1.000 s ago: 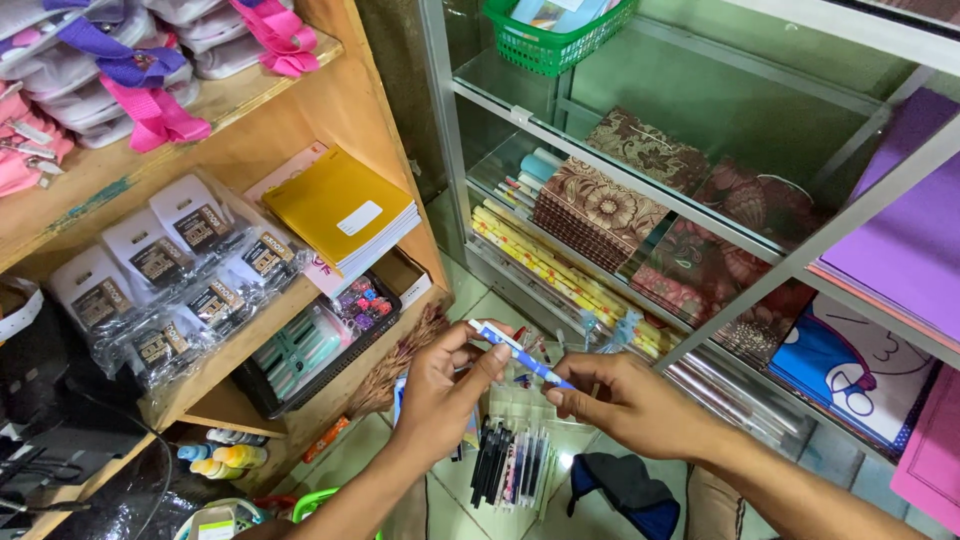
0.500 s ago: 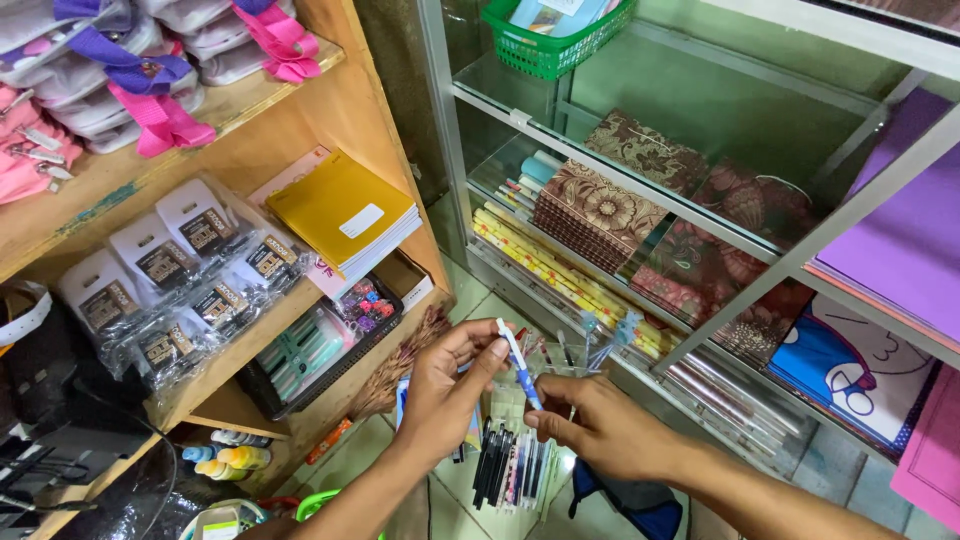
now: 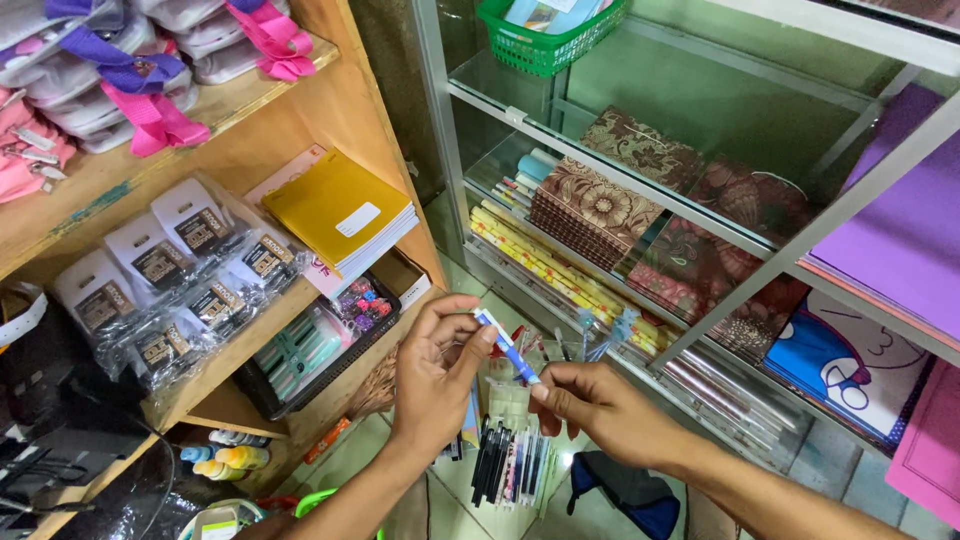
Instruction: The person is organizing pens in a clear plastic container. They pick up pens, remove their caps, and place them into the container. The person handles various pens, including blue and white ones, and arranges them in the container.
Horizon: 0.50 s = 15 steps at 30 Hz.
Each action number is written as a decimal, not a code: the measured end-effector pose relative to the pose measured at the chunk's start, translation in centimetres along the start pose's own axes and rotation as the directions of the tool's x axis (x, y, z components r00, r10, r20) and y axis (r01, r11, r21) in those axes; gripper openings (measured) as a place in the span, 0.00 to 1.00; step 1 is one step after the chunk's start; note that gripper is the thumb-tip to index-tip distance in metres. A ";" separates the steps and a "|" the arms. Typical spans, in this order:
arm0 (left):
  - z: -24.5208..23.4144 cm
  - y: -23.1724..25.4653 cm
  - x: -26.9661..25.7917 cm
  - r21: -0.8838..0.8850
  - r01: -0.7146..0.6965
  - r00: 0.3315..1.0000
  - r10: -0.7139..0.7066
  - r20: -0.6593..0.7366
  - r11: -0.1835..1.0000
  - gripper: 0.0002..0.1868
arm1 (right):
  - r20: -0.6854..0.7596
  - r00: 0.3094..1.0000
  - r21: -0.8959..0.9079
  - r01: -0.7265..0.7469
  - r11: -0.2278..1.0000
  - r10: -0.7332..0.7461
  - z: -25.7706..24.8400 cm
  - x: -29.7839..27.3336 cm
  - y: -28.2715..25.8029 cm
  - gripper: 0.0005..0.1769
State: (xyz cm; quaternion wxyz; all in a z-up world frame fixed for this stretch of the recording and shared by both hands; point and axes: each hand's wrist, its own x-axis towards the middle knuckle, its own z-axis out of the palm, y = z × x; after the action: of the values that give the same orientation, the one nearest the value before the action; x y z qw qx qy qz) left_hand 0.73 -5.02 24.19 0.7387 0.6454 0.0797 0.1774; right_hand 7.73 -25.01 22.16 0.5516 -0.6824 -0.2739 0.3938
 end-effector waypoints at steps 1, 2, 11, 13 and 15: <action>-0.2 -0.4 0.2 0.001 0.000 1.000 0.000 0.003 1.000 0.16 | -0.002 1.000 0.001 0.000 1.000 0.000 0.0 0.0 0.0 0.20; -0.4 -0.8 0.3 -0.004 -0.039 0.999 0.039 -0.008 0.999 0.15 | -0.008 1.000 -0.035 0.012 0.999 -0.012 -0.1 0.0 0.1 0.19; -0.7 -0.7 0.1 0.047 -0.092 0.984 0.098 -0.149 0.995 0.15 | -0.162 0.986 -0.238 -0.006 0.971 -0.034 0.1 -0.5 -1.6 0.13; -0.6 -0.2 0.3 0.045 -0.108 0.981 0.114 -0.159 0.993 0.17 | -0.208 0.978 -0.258 -0.022 0.966 -0.033 -0.3 -0.6 -2.3 0.13; -0.8 0.1 0.8 0.058 -0.088 0.986 0.095 -0.135 0.994 0.23 | -0.311 0.950 -0.208 -0.053 0.977 -0.015 -0.8 -0.7 -2.7 0.14</action>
State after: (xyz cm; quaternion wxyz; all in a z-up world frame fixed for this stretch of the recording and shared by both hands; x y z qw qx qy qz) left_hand 1.17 -4.02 24.25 0.7057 0.6535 0.1052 0.2529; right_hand 8.18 -25.35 24.98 0.5074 -0.7938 -0.2178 0.2551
